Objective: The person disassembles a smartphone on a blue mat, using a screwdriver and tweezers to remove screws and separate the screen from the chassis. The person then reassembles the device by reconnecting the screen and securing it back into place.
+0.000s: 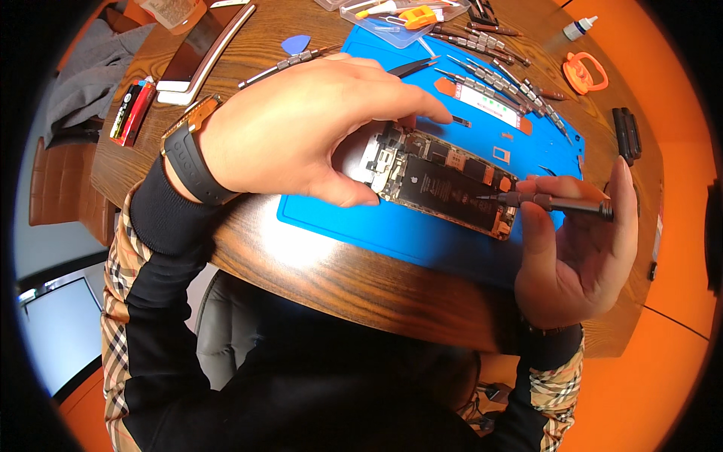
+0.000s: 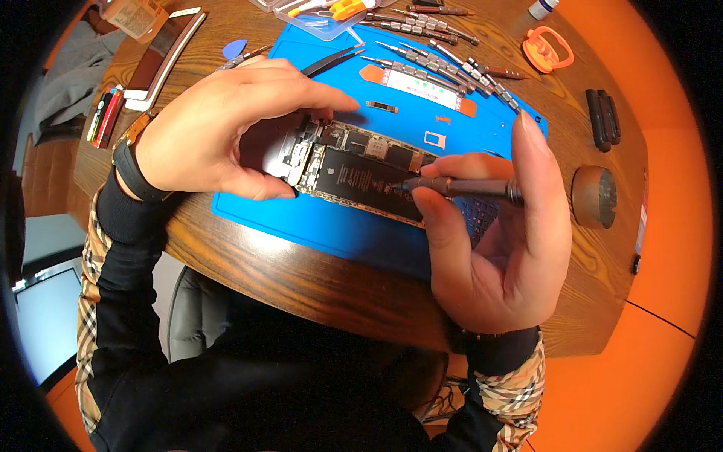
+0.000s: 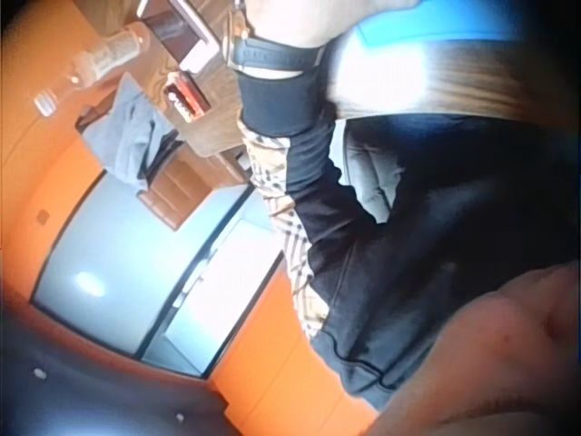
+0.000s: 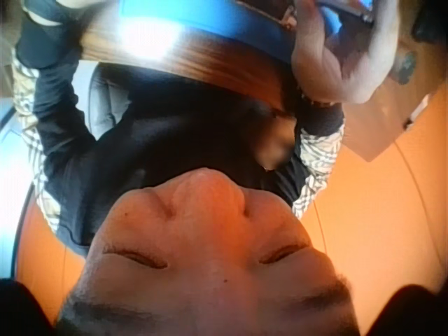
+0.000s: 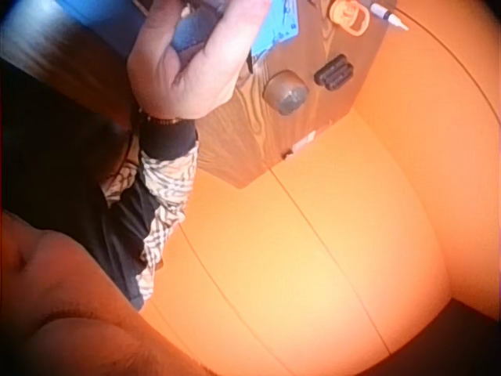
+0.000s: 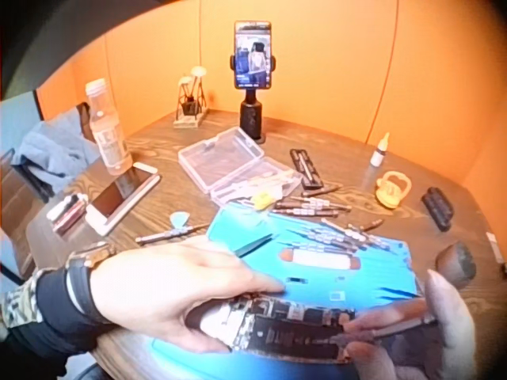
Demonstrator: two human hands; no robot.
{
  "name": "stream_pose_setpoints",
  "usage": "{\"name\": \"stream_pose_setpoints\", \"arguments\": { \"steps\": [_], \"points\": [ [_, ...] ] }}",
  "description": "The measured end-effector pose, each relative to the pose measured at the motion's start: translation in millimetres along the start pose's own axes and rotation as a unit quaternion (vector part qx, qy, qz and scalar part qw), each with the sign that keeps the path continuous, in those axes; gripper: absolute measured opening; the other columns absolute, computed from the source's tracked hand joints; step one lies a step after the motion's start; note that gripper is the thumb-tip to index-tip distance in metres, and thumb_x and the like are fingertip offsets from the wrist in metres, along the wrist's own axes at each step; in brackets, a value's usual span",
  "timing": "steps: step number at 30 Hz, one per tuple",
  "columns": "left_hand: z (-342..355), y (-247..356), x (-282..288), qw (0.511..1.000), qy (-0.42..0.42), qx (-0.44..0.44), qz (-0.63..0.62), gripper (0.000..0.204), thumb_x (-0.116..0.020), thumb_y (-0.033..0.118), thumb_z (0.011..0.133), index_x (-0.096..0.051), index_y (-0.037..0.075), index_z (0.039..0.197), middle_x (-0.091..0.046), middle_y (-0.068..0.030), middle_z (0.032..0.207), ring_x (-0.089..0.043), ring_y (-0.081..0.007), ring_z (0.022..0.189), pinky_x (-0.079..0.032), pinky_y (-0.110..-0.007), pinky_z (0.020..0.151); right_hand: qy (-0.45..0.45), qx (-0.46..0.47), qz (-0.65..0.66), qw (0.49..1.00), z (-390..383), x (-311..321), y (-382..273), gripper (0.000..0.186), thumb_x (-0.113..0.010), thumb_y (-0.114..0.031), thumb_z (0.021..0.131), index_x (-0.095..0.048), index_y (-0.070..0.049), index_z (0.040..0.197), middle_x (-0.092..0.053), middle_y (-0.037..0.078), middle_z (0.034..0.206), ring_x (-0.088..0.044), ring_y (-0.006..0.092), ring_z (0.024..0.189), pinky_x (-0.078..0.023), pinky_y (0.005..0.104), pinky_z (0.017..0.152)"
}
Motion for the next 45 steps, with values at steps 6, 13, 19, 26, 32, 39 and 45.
{"name": "stream_pose_setpoints", "arguments": {
  "steps": [6,13,19,26,32,39,45],
  "points": [
    [4.6,2.9,1.9,1.000,-0.006,0.007,0.003,0.079,-0.092,0.018,0.063,-0.071,0.009,0.139,-0.078,-0.0102,0.117,-0.070,-0.0334,0.105,-0.057,-0.043,0.096,-0.067,-0.017,0.002,0.998,-3.9,-0.6,-1.3,0.083,-0.071,0.011,0.100,-0.025,0.007,0.169,-0.073,0.025,0.117,-0.075,0.0325,0.103,-0.062,0.0470,0.094],
    [-0.3,1.2,2.5,0.999,-0.012,0.025,0.021,0.080,-0.090,0.017,0.061,-0.072,0.008,0.139,-0.078,-0.0105,0.120,-0.073,-0.0322,0.105,-0.058,-0.041,0.096,-0.053,-0.020,0.029,0.998,-5.0,-2.9,-0.4,0.084,-0.071,0.010,0.100,-0.022,0.007,0.169,-0.072,0.026,0.116,-0.076,0.0328,0.102,-0.062,0.0469,0.094],
    [2.2,1.6,3.6,0.999,-0.020,0.029,0.017,0.081,-0.092,0.018,0.062,-0.072,0.009,0.140,-0.079,-0.0102,0.122,-0.073,-0.0322,0.108,-0.058,-0.041,0.097,-0.041,-0.012,0.035,0.998,-3.8,-3.4,1.3,0.083,-0.071,0.009,0.101,-0.023,0.008,0.169,-0.072,0.026,0.115,-0.076,0.0322,0.103,-0.062,0.0463,0.096],
    [2.5,0.9,3.8,0.999,-0.013,0.028,0.014,0.081,-0.093,0.020,0.063,-0.072,0.010,0.140,-0.080,-0.0095,0.122,-0.074,-0.0319,0.109,-0.058,-0.041,0.098,-0.033,-0.003,0.028,0.999,-0.4,-3.4,2.2,0.081,-0.070,0.008,0.102,-0.024,0.009,0.168,-0.073,0.026,0.115,-0.076,0.0312,0.104,-0.063,0.0456,0.095],
    [2.1,5.4,5.2,0.999,-0.007,0.036,0.012,0.079,-0.094,0.018,0.063,-0.073,0.009,0.139,-0.080,-0.0097,0.121,-0.075,-0.0307,0.108,-0.059,-0.041,0.097,-0.019,-0.022,0.036,0.999,-0.9,-3.8,2.8,0.079,-0.070,0.006,0.103,-0.025,0.010,0.167,-0.073,0.025,0.115,-0.076,0.0294,0.103,-0.064,0.0432,0.093],
    [4.6,7.9,5.7,1.000,-0.004,0.018,0.025,0.077,-0.095,0.017,0.063,-0.074,0.007,0.136,-0.080,-0.0111,0.119,-0.075,-0.0307,0.108,-0.060,-0.041,0.096,-0.031,-0.010,0.024,0.999,1.9,-2.2,2.4,0.079,-0.071,0.006,0.102,-0.025,0.011,0.167,-0.074,0.024,0.114,-0.076,0.0289,0.103,-0.064,0.0410,0.092],
    [4.0,6.7,5.2,0.999,-0.013,0.033,0.015,0.076,-0.094,0.016,0.063,-0.074,0.007,0.135,-0.080,-0.0109,0.118,-0.074,-0.0308,0.106,-0.059,-0.041,0.096,-0.013,-0.012,0.039,0.999,2.0,-1.8,3.7,0.080,-0.072,0.006,0.102,-0.025,0.012,0.167,-0.074,0.024,0.114,-0.076,0.0292,0.103,-0.062,0.0421,0.095]
  ]
}}
Point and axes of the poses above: each hand's wrist, its own z-axis towards the middle knuckle, its own x-axis out of the back of the hand, y = z × x, the point moved 6 cm from there along z, towards the middle knuckle
